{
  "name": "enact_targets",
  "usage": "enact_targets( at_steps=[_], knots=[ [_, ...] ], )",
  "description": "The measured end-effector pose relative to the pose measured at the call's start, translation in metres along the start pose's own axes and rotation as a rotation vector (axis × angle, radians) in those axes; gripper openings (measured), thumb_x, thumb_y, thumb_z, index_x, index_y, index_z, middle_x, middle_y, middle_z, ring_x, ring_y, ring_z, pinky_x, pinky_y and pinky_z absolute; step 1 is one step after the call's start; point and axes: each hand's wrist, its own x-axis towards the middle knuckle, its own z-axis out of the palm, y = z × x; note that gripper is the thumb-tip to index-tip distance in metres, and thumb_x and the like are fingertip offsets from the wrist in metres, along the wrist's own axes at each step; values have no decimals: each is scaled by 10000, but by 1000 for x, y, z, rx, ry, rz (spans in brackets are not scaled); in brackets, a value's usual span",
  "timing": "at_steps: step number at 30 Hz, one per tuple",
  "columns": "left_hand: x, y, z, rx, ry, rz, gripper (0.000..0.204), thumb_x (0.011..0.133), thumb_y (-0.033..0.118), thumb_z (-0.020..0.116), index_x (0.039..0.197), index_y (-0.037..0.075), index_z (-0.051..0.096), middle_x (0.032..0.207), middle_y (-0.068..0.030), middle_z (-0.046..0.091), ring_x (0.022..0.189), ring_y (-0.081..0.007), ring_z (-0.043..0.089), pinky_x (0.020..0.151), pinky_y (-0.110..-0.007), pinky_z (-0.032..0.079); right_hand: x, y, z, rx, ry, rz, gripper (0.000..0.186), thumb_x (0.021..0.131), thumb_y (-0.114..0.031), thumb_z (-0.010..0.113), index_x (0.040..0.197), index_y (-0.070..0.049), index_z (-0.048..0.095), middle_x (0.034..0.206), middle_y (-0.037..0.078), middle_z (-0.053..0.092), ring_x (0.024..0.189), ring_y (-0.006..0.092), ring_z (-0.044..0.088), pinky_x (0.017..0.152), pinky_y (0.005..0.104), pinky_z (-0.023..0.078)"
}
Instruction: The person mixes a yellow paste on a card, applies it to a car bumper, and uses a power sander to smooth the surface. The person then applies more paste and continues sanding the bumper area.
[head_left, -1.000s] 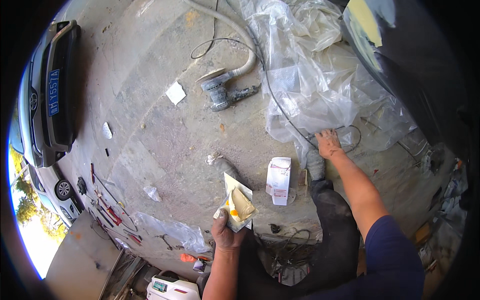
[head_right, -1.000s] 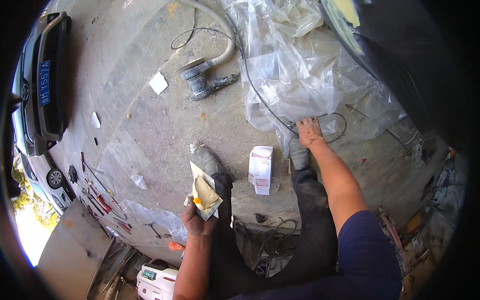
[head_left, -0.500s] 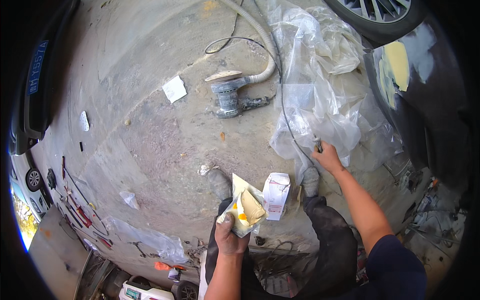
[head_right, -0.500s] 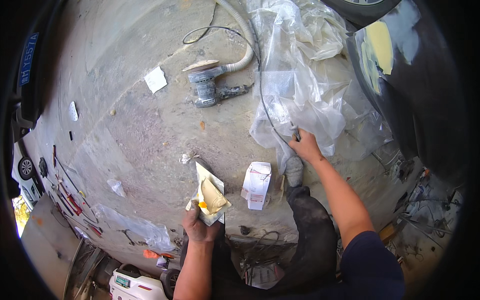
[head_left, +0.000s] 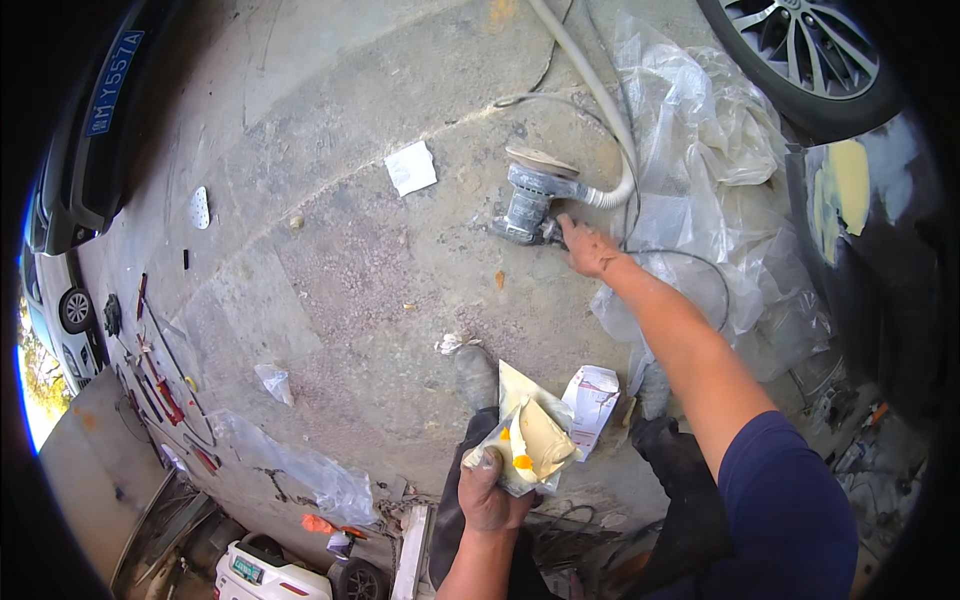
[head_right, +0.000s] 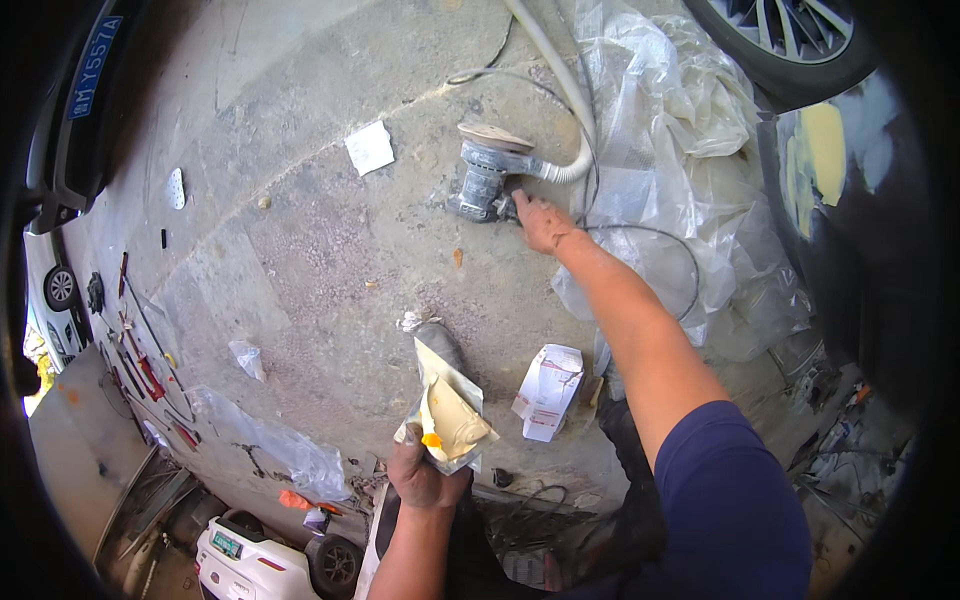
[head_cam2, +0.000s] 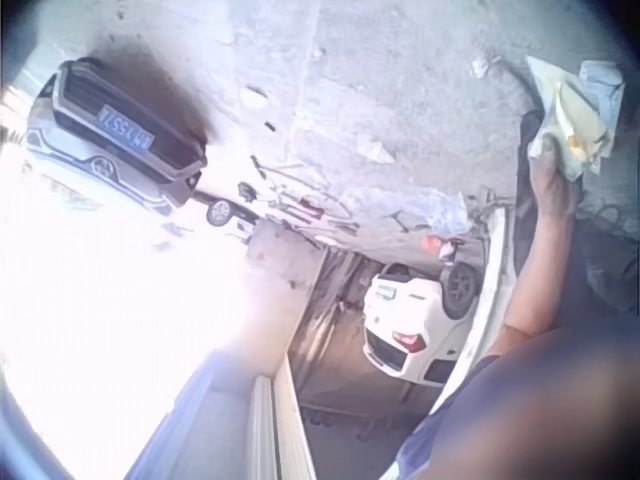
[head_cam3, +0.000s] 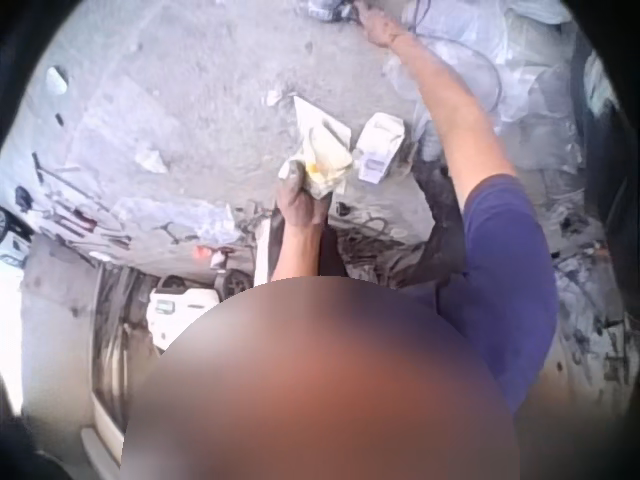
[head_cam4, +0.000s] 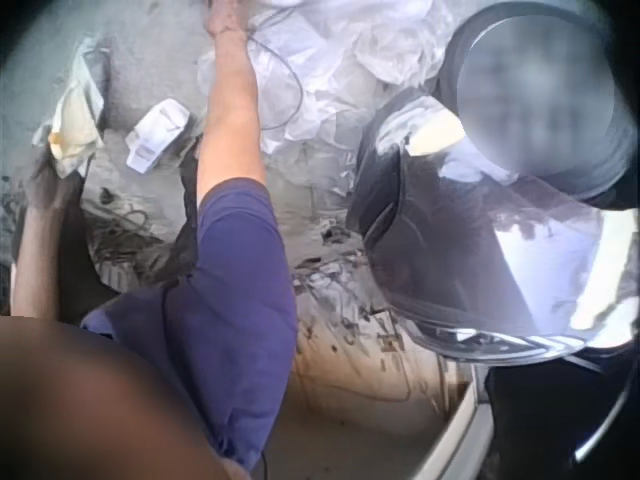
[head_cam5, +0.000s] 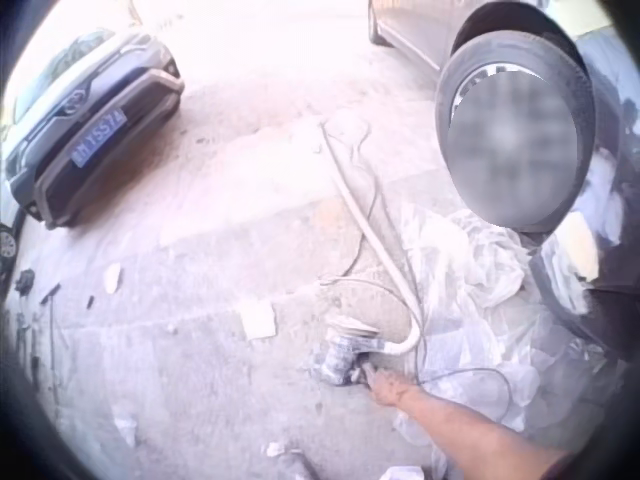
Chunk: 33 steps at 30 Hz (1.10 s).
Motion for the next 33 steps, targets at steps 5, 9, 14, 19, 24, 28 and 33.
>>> enact_targets(
  at_steps=[5, 9, 14, 19, 24, 28, 33],
  knots=[
    [-7, 1, -30, -95, -125, -76, 601, 976, 321, 789, 1442, -31, 647, 1425, -161, 719, 1295, -340, 707, 1144, -522, 545, -90, -58, -60, 41, -191, 157, 521, 916, -235, 793, 1276, 72, 576, 1138, 352, 752, 1135, 502, 742, 997, 547, 599],
    [-80, 36, -12, -221, -127, -109, 622, 973, 281, 790, 1465, -60, 622, 1430, -186, 715, 1315, -363, 699, 1194, -519, 513, -226, -55, -146, 2, -404, 236, 567, 856, -360, 847, 1215, 64, 733, 1265, 331, 743, 1228, 451, 725, 1061, 511, 577],
    [-209, 178, 22, -221, -45, 37, 573, 1004, 327, 696, 1457, -20, 638, 1408, -159, 732, 1298, -373, 701, 1180, -566, 514, -439, -58, -237, -165, -487, 520, 542, 877, -543, 833, 817, -5, 811, 890, 190, 814, 854, 341, 805, 873, 459, 624],
    [-237, 338, -28, -119, -252, 172, 610, 1051, 468, 724, 1513, 77, 647, 1464, -128, 717, 1296, -248, 689, 1096, -570, 516, -583, -118, -315, 131, -314, 1036, 463, 805, -359, 872, 1071, 17, 826, 1026, 154, 820, 888, 282, 803, 815, 420, 634],
    [-252, 506, 61, -205, -218, 646, 569, 1009, 392, 643, 1468, 57, 666, 1455, -126, 720, 1301, -354, 702, 1138, -613, 532, -594, -109, -336, 860, -29, 1193, 369, 865, -161, 881, 1166, 36, 798, 1012, 158, 787, 892, 302, 774, 737, 474, 610],
    [-218, 586, 143, -293, -235, 709, 509, 1047, 394, 617, 1472, 120, 679, 1460, -89, 726, 1284, -320, 719, 1141, -596, 539, -561, -155, -353, 911, -77, 1064, 293, 941, -154, 826, 1150, 47, 786, 992, 151, 779, 879, 298, 754, 724, 476, 582],
    [-172, 656, 282, -287, -274, 745, 477, 1073, 407, 631, 1459, 132, 685, 1445, -74, 738, 1271, -307, 727, 1123, -579, 546, -408, -187, -411, 753, -158, 634, 359, 982, -260, 760, 1150, 56, 796, 1120, 181, 799, 999, 316, 771, 869, 485, 583]
  ],
)
